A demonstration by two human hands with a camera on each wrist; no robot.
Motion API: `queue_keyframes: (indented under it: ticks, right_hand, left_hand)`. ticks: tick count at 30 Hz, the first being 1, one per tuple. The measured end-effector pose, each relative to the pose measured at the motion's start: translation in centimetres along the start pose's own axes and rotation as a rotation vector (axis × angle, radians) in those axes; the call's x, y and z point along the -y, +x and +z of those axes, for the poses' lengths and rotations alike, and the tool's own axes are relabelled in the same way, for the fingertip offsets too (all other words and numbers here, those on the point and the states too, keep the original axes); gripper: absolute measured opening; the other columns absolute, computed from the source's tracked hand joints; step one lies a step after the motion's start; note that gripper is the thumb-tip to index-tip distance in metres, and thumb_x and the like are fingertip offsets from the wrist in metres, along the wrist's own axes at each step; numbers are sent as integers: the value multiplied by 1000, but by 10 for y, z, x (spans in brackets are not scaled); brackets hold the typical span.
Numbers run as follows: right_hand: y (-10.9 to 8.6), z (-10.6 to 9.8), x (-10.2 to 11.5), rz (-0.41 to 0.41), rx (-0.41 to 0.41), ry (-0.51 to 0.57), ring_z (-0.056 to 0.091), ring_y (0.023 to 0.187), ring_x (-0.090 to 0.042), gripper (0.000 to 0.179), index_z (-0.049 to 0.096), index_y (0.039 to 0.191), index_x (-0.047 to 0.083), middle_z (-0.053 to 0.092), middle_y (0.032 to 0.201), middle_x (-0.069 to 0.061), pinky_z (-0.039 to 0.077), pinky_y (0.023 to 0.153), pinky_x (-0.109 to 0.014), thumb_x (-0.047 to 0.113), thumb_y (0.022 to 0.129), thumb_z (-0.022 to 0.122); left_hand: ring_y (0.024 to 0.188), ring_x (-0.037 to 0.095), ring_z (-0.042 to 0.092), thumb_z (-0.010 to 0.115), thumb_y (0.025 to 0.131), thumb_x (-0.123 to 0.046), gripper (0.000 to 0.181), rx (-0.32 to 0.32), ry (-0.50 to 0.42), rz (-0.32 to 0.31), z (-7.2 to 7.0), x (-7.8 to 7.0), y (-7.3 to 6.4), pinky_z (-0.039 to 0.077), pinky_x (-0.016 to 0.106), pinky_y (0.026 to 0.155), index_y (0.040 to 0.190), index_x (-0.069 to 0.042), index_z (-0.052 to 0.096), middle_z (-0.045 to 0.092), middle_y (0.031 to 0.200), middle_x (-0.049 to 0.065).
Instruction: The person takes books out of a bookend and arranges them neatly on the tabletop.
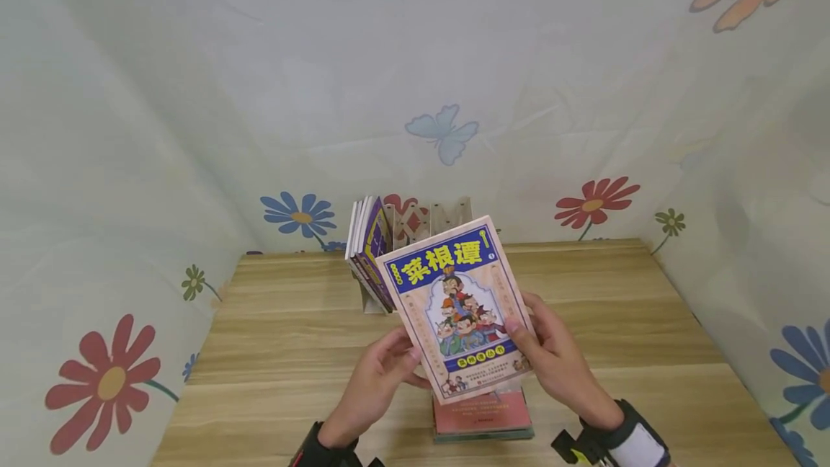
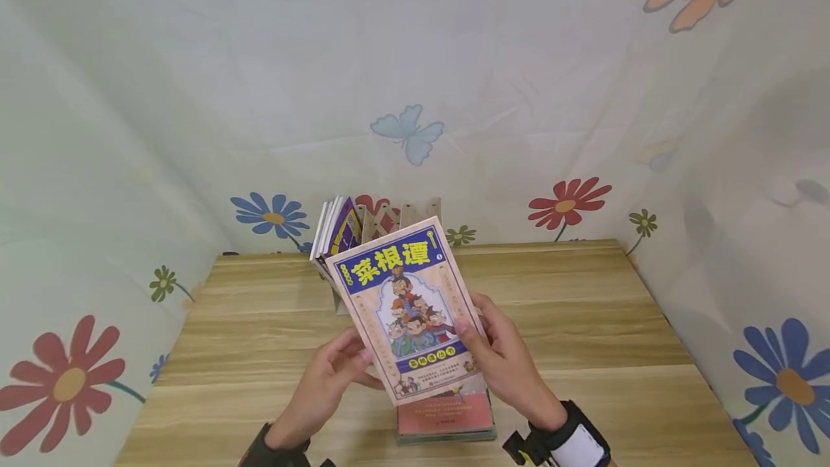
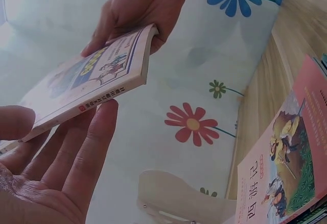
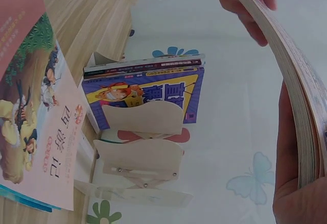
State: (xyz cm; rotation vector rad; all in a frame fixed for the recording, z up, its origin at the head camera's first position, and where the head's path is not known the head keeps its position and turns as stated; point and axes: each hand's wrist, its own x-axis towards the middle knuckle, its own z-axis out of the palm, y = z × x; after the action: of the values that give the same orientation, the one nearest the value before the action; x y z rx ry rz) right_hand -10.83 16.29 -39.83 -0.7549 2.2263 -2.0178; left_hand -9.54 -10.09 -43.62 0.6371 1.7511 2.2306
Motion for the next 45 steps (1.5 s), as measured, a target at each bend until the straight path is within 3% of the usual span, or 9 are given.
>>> queue_keyframes:
  ticks: [7,12,16,24,32,37,45]
  right_hand:
    - [-10,3,-10,87,-83,-9,64,78,-30,38,33,137,16,64,100,-18,57,58,-43,11,100,38]
    - [-17,3,-24,130,-92,2,64,78,-31,37,34,136,16,63,101,-20,56,59,-43,10,100,39]
    - [-22,3,-31,149,-110,-21,63,79,-31,36,37,134,14,62,102,-20,57,60,-43,10,99,43]
    - [-24,5,-37,250,-165,-189,62,84,-21,32,49,121,9,62,100,-12,56,67,-34,23,93,57]
    - [-27,6,-50,315,-186,-209,63,79,-20,36,49,122,5,62,97,-12,57,63,-32,21,91,60]
    - [-28,7,-56,356,-197,-237,63,76,-18,38,49,122,6,62,94,-11,56,59,-31,24,91,60]
    - [-33,8,-69,467,-209,-320,61,81,-14,50,44,132,7,61,105,-11,55,61,-28,28,89,62]
  left_hand:
    - [98,34,58,44,98,-8,32,-7,19,19,1,9,-1,55,47,70,130,-7,47,56,119,17]
    - [96,33,58,45,98,-11,31,-26,55,12,2,16,-2,56,46,66,128,-9,50,58,116,16]
    - [95,32,59,48,97,-15,31,-54,85,-24,2,21,-3,56,44,65,127,-9,51,58,114,14]
    - [92,30,60,51,95,-17,35,-98,101,-117,-1,32,-6,57,41,62,129,-8,49,57,115,14]
    - [84,30,62,55,93,-13,35,-174,57,-207,-1,51,-5,57,40,57,127,-5,49,52,110,18]
    - [82,28,63,56,92,-12,39,-224,91,-238,-1,61,-2,56,36,54,129,-5,46,50,108,16]
    - [87,24,61,54,93,-17,50,-244,136,-306,0,73,-1,57,39,60,138,-6,35,54,108,12]
